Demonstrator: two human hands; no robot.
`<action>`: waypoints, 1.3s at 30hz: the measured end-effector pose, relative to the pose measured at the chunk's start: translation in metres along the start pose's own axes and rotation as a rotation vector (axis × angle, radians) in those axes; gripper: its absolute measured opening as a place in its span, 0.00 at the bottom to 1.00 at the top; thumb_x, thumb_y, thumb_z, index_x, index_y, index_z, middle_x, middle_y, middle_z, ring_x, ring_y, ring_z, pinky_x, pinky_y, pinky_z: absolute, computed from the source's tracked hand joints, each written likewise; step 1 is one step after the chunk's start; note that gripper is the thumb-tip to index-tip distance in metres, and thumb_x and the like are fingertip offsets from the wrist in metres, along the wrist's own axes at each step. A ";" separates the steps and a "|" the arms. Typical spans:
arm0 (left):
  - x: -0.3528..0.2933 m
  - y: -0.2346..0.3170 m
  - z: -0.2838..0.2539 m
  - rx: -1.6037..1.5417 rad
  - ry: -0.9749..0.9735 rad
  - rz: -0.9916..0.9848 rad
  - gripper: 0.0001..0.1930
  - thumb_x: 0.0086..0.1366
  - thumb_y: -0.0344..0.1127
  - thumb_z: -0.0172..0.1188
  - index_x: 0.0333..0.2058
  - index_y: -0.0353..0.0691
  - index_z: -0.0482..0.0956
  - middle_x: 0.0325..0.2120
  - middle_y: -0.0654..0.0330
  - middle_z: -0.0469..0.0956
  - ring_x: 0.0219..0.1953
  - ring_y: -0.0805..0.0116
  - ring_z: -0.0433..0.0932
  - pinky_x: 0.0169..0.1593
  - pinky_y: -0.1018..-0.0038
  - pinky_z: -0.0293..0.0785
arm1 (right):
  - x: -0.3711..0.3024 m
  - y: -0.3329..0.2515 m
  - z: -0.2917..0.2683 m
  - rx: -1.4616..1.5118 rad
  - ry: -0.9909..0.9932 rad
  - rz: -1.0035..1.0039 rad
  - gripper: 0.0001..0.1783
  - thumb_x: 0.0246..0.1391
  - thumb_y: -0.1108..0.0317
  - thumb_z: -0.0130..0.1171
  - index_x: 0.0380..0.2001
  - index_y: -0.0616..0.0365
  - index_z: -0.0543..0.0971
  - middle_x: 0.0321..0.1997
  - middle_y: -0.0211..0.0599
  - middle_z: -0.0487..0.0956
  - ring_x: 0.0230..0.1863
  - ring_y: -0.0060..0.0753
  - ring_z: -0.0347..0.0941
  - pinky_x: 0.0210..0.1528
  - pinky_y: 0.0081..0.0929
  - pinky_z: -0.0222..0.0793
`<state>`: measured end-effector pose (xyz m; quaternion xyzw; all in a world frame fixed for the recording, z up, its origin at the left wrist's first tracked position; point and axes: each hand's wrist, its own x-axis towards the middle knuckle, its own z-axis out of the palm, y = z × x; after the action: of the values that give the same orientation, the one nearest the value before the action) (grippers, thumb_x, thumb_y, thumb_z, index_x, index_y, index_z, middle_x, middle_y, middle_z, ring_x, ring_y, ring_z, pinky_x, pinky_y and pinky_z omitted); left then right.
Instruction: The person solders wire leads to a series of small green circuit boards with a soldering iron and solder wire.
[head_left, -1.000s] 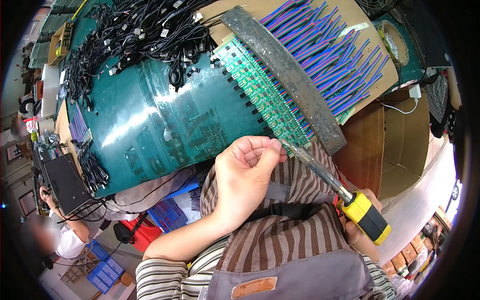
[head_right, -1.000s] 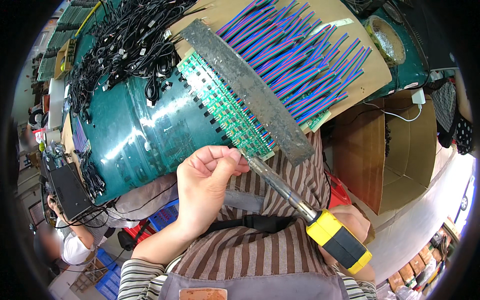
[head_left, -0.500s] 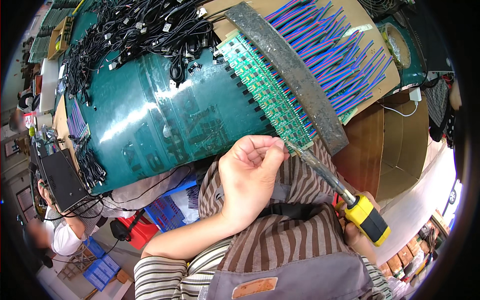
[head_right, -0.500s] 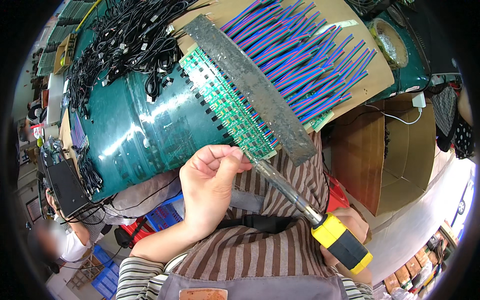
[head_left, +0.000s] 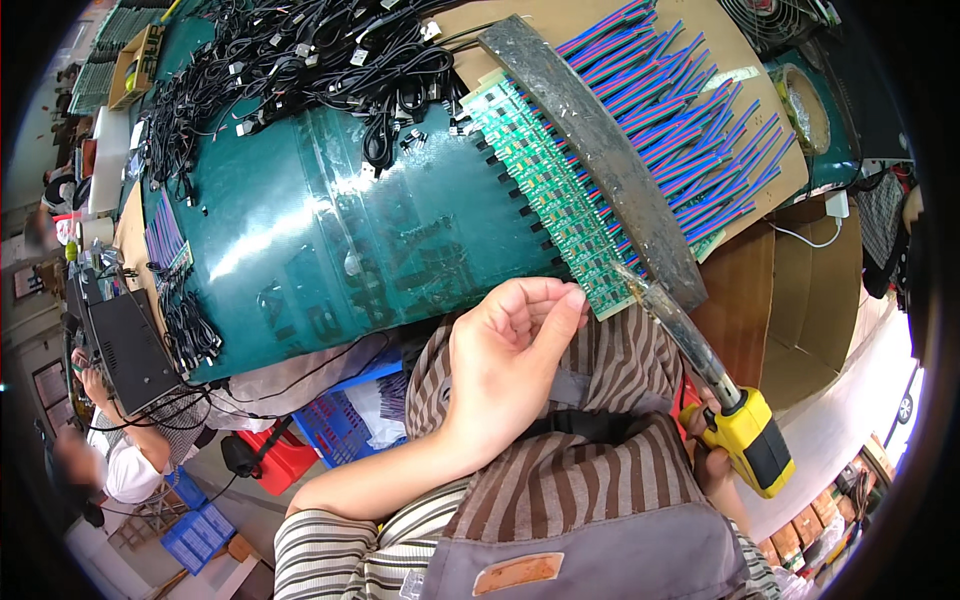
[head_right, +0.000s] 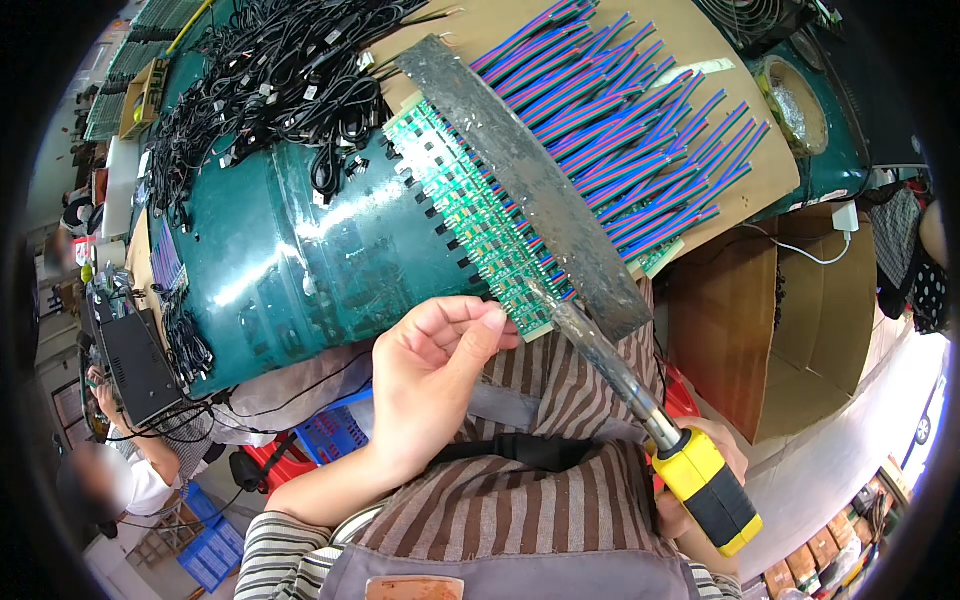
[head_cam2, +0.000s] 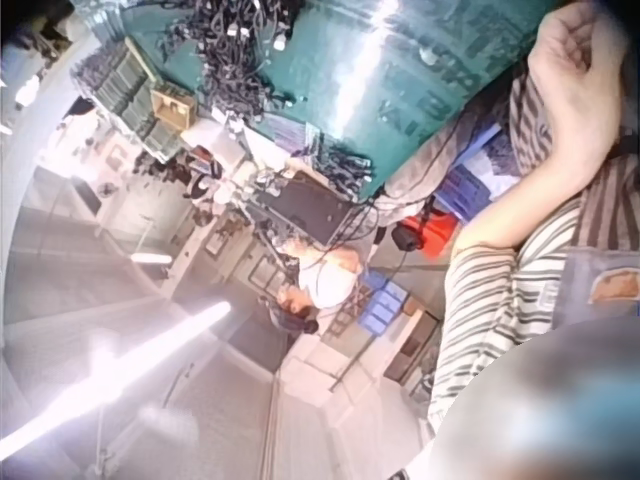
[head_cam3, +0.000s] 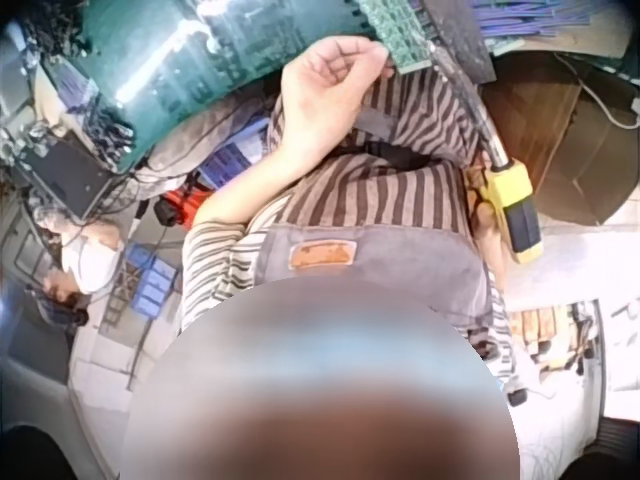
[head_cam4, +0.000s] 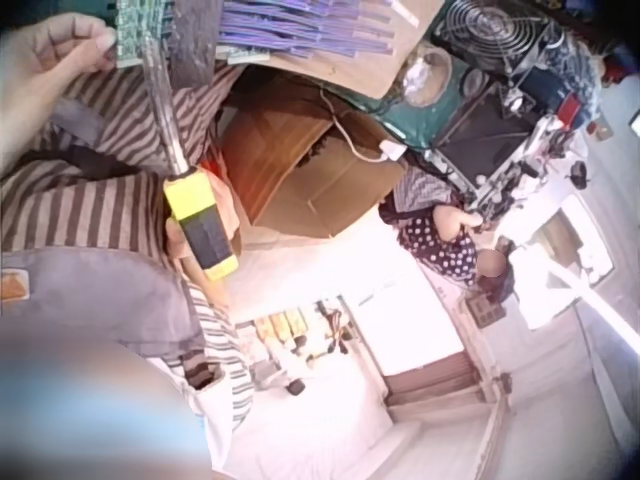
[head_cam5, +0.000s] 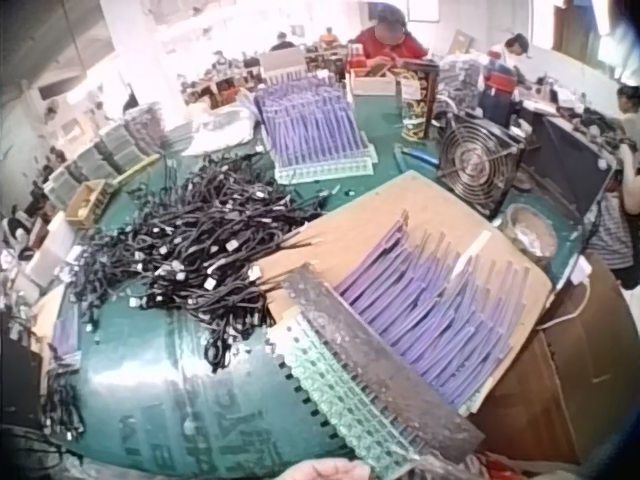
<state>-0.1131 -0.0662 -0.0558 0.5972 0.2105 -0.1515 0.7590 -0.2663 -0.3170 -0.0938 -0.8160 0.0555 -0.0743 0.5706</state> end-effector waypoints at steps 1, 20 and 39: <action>0.000 0.004 -0.003 0.034 -0.027 -0.016 0.08 0.66 0.27 0.62 0.41 0.27 0.78 0.33 0.56 0.83 0.35 0.72 0.82 0.43 0.77 0.79 | 0.001 0.002 0.003 0.025 0.068 -0.065 0.26 0.53 0.45 0.57 0.30 0.63 0.80 0.34 0.51 0.80 0.36 0.45 0.78 0.39 0.33 0.74; 0.103 0.089 -0.047 1.231 0.350 0.359 0.08 0.54 0.37 0.68 0.30 0.39 0.86 0.25 0.59 0.84 0.27 0.59 0.82 0.37 0.67 0.75 | 0.016 -0.025 0.001 -0.063 -0.088 0.120 0.30 0.53 0.41 0.56 0.35 0.62 0.80 0.36 0.43 0.81 0.38 0.42 0.78 0.43 0.36 0.73; 0.017 0.035 -0.010 0.808 -0.177 0.767 0.10 0.54 0.24 0.69 0.37 0.41 0.86 0.32 0.61 0.81 0.34 0.63 0.78 0.39 0.71 0.74 | 0.014 -0.008 0.009 0.149 -0.092 0.068 0.44 0.56 0.30 0.53 0.54 0.64 0.67 0.38 0.37 0.72 0.28 0.20 0.65 0.32 0.20 0.60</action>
<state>-0.0829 -0.0473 -0.0366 0.8593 -0.1607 0.0171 0.4853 -0.2514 -0.3083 -0.0882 -0.7715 0.0513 -0.0213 0.6338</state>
